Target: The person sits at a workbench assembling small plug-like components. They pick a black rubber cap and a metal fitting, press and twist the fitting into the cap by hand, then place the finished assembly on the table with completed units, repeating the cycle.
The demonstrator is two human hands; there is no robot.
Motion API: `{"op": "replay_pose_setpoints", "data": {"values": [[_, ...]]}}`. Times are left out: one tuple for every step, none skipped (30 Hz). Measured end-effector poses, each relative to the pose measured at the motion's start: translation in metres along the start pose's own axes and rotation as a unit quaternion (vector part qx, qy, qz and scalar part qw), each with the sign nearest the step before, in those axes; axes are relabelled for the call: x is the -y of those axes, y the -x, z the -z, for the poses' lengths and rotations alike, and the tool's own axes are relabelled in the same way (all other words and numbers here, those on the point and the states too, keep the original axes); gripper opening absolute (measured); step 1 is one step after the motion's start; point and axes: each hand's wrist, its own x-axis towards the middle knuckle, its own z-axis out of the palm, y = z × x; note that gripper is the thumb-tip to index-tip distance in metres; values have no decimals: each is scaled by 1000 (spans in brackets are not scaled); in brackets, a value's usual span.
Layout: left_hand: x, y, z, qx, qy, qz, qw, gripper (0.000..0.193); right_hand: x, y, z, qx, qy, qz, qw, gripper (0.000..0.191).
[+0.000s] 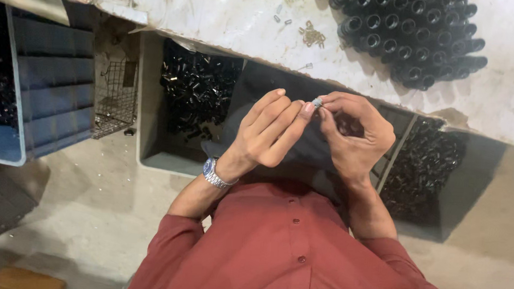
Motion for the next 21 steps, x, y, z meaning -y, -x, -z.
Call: {"op": "replay_pose_setpoints", "data": {"values": [[0, 0, 1, 3, -9, -9, 1000, 17, -1, 2, 1, 5, 31, 20, 999, 17], [1, 1, 1, 10, -11, -16, 1000, 17, -2, 5, 2, 11, 62, 41, 997, 17], [1, 1, 2, 17, -16, -23, 999, 17, -3, 7, 3, 14, 80, 52, 995, 17], [2, 1, 3, 24, -20, -28, 999, 17, -3, 9, 6, 17, 98, 61, 993, 17], [3, 1, 5, 30, -22, -39, 999, 17, -3, 11, 8, 21, 117, 69, 990, 17], [5, 0, 6, 36, -23, -53, 998, 18, -4, 11, 11, 24, 90, 37, 995, 17], [6, -1, 8, 39, -24, -66, 997, 18, -4, 9, 14, 27, 65, 4, 998, 16], [7, -3, 9, 36, -17, -75, 996, 18, -6, 7, 17, 32, 38, -28, 998, 16], [9, -4, 9, 32, -12, -85, 996, 17, -8, 3, 20, 29, -14, -82, 996, 15], [10, -6, 9, 30, -7, -96, 995, 17, -12, -2, 21, 25, -67, -137, 988, 15], [11, -7, 8, 26, -8, -114, 993, 16, -16, -5, 22, 21, -120, -195, 973, 15], [11, -8, 7, 20, -8, -129, 991, 15, -20, -7, 21, 44, -202, -231, 951, 18], [11, -9, 4, 11, -9, -148, 989, 13, -25, -8, 21, 65, -283, -260, 921, 23], [12, -11, 1, 12, 11, -137, 990, 13, -30, -7, 21, 86, -362, -278, 886, 29], [12, -12, -3, 12, 31, -126, 992, 13, -34, -6, 23, 69, -340, -262, 900, 26], [12, -14, -8, 15, 52, -110, 992, 14, -38, -2, 26, 51, -319, -251, 913, 26], [12, -15, -13, 20, 83, -90, 992, 26, -40, 4, 31, 33, -296, -246, 923, 28], [15, -18, -22, 23, 114, -70, 991, 38, -42, 7, 37, 31, -236, -180, 954, 29], [19, -22, -32, 24, 143, -55, 988, 51, -44, 9, 44, 30, -174, -109, 978, 29], [23, -27, -44, 32, 124, 38, 991, 38, -45, 10, 50, 29, -108, -39, 993, 30], [26, -33, -58, 39, 103, 132, 985, 25, -46, 10, 55, 29, -136, -21, 990, 30]]}}
